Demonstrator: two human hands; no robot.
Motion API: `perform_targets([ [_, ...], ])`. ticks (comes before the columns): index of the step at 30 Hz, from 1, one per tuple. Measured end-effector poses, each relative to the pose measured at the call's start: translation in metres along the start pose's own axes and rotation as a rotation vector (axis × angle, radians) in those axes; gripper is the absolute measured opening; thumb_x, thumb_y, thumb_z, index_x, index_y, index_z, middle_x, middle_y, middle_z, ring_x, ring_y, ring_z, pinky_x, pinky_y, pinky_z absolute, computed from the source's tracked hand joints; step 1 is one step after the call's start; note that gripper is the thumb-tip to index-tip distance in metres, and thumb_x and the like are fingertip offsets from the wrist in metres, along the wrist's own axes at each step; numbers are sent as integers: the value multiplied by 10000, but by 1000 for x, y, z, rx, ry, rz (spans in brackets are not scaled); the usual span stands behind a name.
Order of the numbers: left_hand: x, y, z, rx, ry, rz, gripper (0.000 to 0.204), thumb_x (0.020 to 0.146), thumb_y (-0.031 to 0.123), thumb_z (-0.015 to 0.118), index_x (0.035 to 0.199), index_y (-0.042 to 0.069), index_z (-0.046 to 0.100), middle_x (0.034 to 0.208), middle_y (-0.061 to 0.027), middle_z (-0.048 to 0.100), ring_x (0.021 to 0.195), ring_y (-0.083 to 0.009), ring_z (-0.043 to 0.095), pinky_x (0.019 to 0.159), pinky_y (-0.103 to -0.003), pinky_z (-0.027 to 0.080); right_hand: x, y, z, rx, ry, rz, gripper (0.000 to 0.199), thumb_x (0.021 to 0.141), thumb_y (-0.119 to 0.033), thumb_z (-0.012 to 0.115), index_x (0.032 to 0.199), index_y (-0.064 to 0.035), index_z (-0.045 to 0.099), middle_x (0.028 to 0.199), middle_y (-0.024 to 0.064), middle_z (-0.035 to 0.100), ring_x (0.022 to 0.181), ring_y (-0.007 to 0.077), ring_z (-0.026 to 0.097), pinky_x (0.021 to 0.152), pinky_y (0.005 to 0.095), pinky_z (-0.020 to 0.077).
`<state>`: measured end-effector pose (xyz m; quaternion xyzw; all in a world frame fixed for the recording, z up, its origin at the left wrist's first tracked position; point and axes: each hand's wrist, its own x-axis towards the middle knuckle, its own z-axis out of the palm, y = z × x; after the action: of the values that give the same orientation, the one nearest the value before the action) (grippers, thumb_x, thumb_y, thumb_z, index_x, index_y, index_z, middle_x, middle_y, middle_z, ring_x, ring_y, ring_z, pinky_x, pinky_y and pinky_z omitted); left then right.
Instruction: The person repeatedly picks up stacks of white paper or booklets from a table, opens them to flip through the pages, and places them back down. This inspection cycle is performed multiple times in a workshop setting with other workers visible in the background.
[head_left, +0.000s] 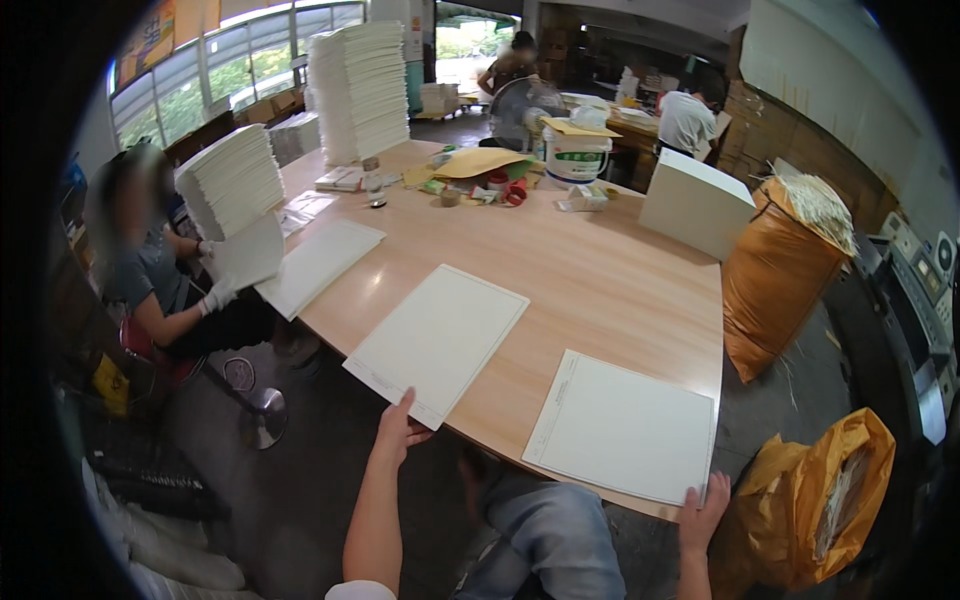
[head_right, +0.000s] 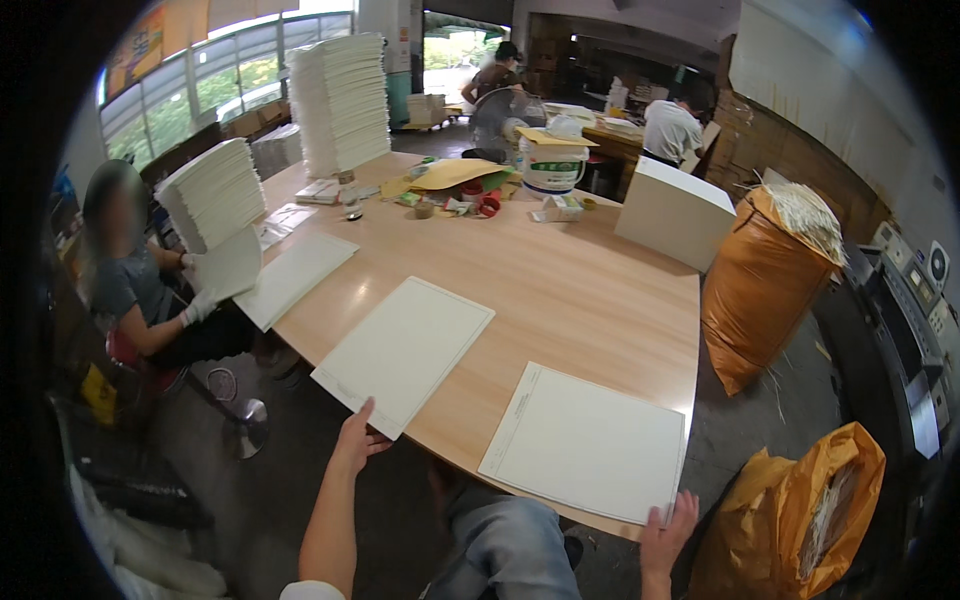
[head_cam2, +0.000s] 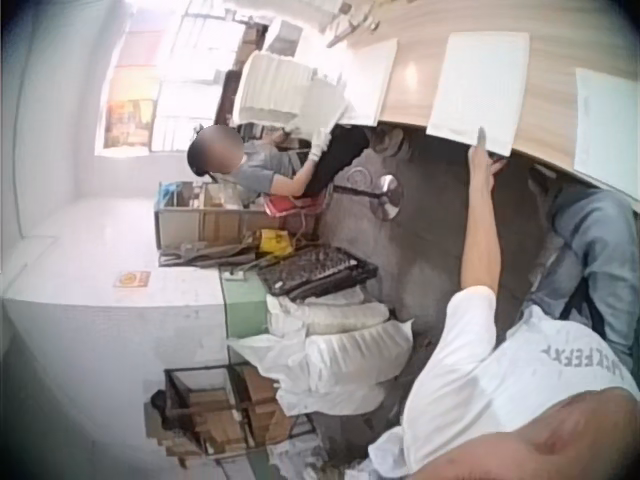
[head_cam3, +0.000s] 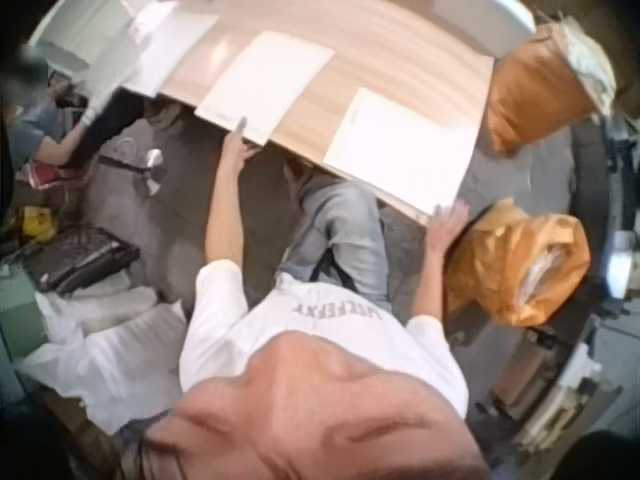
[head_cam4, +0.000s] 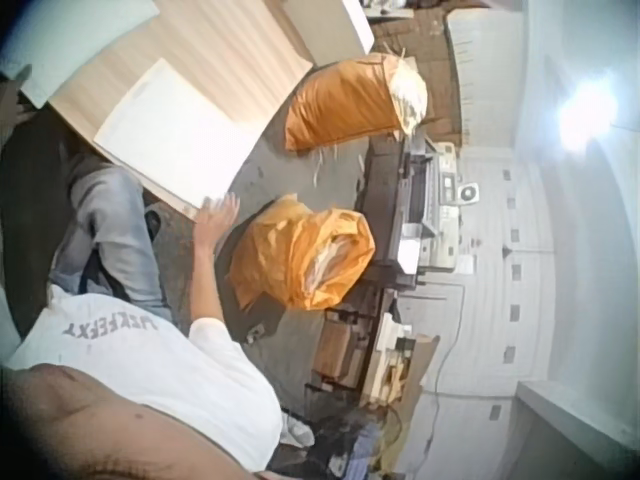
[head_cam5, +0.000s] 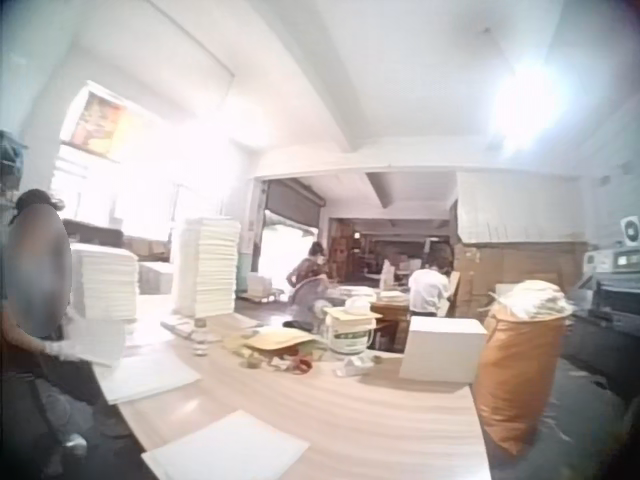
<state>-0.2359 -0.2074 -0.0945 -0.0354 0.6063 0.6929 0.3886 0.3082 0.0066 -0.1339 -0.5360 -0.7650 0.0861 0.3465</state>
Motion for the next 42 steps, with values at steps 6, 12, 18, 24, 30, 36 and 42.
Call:
perform_targets([
  [6,28,-16,-1,231,31,189,257,1036,177,655,1226,9,618,1024,-115,747,769,-210,736,599,-347,595,1,50,26,609,-149,448,463,1091,-235,594,1429,70,505,1343,188,636,1283,273,588,1112,359,437],
  [12,30,-9,-3,422,92,107,373,1014,276,665,1224,-30,625,908,-146,726,642,-231,711,529,-348,587,-5,52,41,674,-111,419,412,1095,-212,552,1410,54,540,1313,152,651,1201,228,598,1065,356,449],
  [18,27,-9,1,421,55,81,409,1025,278,601,1246,-67,587,904,-199,722,663,-278,732,525,-377,604,-11,54,43,636,-49,313,513,1090,-175,556,1533,62,454,1481,183,568,1339,252,543,1141,363,408],
  [24,33,-6,16,417,96,75,384,1001,256,607,1073,-120,646,820,-214,741,594,-276,740,460,-365,594,-9,36,32,634,-38,277,523,1078,-161,555,1550,37,444,1435,169,590,1313,256,552,1134,367,411],
  [30,48,-8,9,373,121,69,373,1009,367,648,1083,1,651,789,-129,692,537,-236,677,417,-340,525,-6,9,24,531,0,350,543,1053,-154,603,1535,60,473,1479,202,595,1356,297,559,1157,389,411],
  [36,59,-8,-23,462,192,75,431,976,462,691,1122,57,663,867,-96,694,675,-221,667,549,-325,531,0,-9,18,512,45,338,544,1024,-267,655,1485,-5,535,1272,244,714,1154,357,712,980,428,545],
  [42,29,-60,-52,416,272,334,402,1047,429,657,1164,54,575,836,-28,561,559,-120,501,449,-274,409,-1,-11,15,526,53,350,572,1011,-291,660,1498,-19,537,1339,278,681,1235,457,667,1018,460,539],
])
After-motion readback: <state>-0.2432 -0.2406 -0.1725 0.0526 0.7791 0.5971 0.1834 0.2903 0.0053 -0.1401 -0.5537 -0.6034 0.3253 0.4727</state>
